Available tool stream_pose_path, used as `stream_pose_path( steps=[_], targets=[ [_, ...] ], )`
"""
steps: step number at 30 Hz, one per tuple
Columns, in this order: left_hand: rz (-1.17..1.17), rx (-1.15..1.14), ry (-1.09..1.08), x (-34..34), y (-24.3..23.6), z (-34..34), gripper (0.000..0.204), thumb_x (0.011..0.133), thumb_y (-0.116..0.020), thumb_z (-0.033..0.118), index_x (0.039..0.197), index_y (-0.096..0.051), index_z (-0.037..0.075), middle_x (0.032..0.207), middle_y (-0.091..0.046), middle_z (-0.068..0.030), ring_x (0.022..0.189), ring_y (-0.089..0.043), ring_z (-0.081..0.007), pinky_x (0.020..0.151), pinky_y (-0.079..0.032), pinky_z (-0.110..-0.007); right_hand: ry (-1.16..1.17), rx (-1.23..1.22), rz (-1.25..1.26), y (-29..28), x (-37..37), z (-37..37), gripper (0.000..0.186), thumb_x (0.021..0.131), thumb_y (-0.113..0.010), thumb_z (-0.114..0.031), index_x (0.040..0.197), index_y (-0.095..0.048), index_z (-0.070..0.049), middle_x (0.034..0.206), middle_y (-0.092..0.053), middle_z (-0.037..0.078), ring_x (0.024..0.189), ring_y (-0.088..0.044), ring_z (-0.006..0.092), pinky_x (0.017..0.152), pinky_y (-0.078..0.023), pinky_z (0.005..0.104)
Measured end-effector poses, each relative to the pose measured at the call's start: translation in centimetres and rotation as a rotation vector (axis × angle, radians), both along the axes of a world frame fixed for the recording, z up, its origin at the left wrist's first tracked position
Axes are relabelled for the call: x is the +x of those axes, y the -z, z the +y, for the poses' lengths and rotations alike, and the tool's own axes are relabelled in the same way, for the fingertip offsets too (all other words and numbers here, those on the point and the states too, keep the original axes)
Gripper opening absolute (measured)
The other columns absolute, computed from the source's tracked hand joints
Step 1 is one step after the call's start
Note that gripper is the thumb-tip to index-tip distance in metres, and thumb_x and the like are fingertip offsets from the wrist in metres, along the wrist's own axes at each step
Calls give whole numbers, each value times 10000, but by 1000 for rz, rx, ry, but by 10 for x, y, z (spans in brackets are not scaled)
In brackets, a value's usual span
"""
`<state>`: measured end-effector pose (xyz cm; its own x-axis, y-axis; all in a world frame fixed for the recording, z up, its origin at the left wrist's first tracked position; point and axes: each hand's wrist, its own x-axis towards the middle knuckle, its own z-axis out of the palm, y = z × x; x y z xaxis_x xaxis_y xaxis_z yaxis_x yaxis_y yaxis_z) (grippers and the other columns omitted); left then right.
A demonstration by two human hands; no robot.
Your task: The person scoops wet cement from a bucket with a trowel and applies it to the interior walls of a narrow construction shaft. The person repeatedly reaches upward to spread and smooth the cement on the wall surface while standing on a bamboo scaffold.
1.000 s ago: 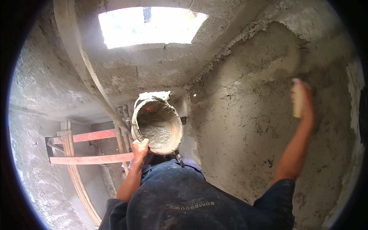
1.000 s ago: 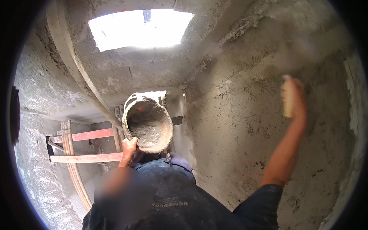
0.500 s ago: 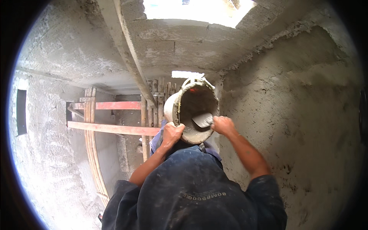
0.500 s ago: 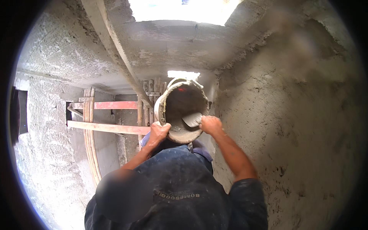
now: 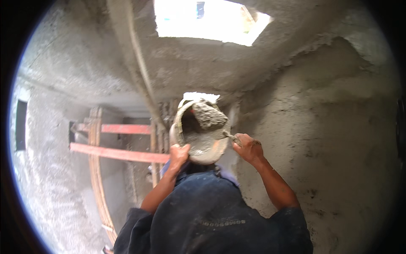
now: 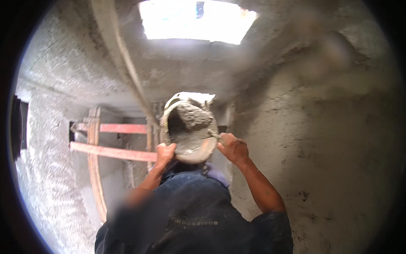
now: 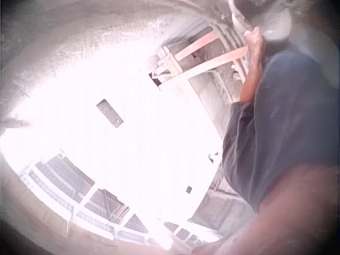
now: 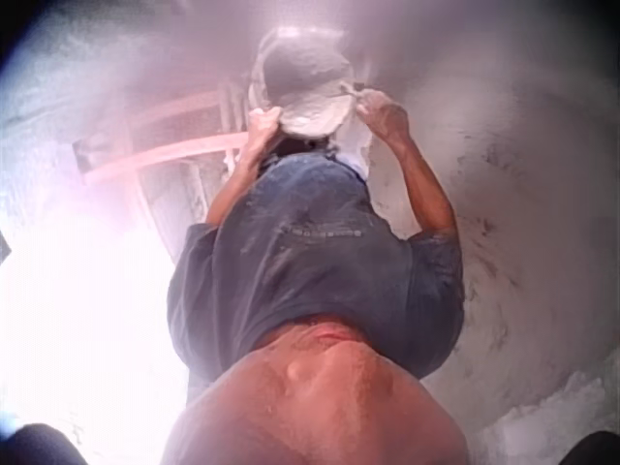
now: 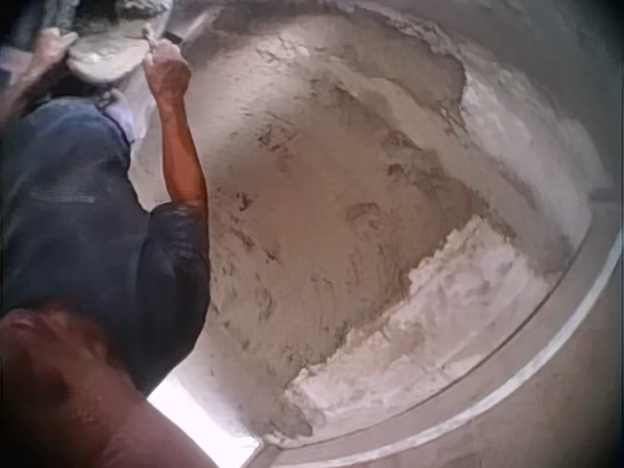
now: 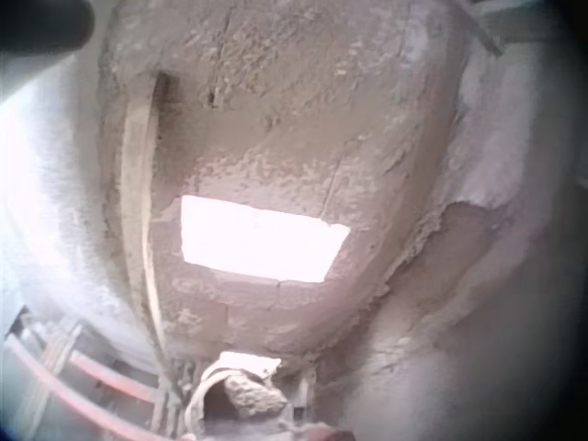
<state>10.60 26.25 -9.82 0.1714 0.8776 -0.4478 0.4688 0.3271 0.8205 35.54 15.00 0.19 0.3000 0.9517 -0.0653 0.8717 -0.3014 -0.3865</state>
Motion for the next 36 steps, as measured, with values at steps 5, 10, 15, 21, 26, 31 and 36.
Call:
stream_pose_path(
  steps=[5,10,15,21,26,31,36],
  targets=[
    [-102,-60,-163,-8,28,-1,309,704,-607,172,533,-498,-60,499,-463,-25,495,-427,-88,420,-344,-327,-116,33,189,-151,42,41,364,805,-627,-322,1035,-592,-42,766,-630,116,671,-639,238,586,-517,363],
    [-110,-16,-116,0,-1,1,308,702,-603,168,522,-486,-53,491,-452,-16,484,-411,-88,428,-339,-328,213,165,735,-227,122,43,322,850,-565,-250,1042,-568,9,655,-550,31,508,-503,95,439,-453,248],
    [-172,-28,-114,0,-7,0,279,717,-586,148,536,-505,-48,493,-460,-13,485,-407,-89,430,-326,-325,872,408,180,-308,232,9,329,844,-582,-426,899,-572,-102,686,-520,-21,505,-473,66,442,-408,214],
    [-133,-37,-65,2,-19,2,290,724,-589,147,536,-499,-54,475,-458,-17,473,-421,-97,433,-336,-325,660,281,-80,-351,155,-21,350,855,-581,-431,878,-555,-83,691,-542,12,534,-521,91,478,-458,255],
    [-64,71,73,2,1,0,320,713,-606,181,543,-506,-72,456,-484,-89,465,-474,-131,458,-382,-356,193,-500,247,-131,70,7,427,864,-577,-304,1199,-528,-43,947,-630,110,834,-606,227,723,-519,350],
    [-15,42,104,10,-17,-17,351,688,-624,222,554,-505,-80,460,-490,-132,461,-489,-157,471,-399,-377,-58,-549,127,107,-2,0,387,787,-579,-359,988,-623,-31,984,-634,205,878,-622,351,780,-495,442],
    [39,91,115,0,-8,-19,390,681,-624,263,553,-500,-85,476,-495,-204,450,-497,-199,467,-400,-384,147,-390,17,98,-43,0,341,819,-561,-368,991,-561,-74,982,-623,157,912,-611,349,774,-491,456]
  ],
)
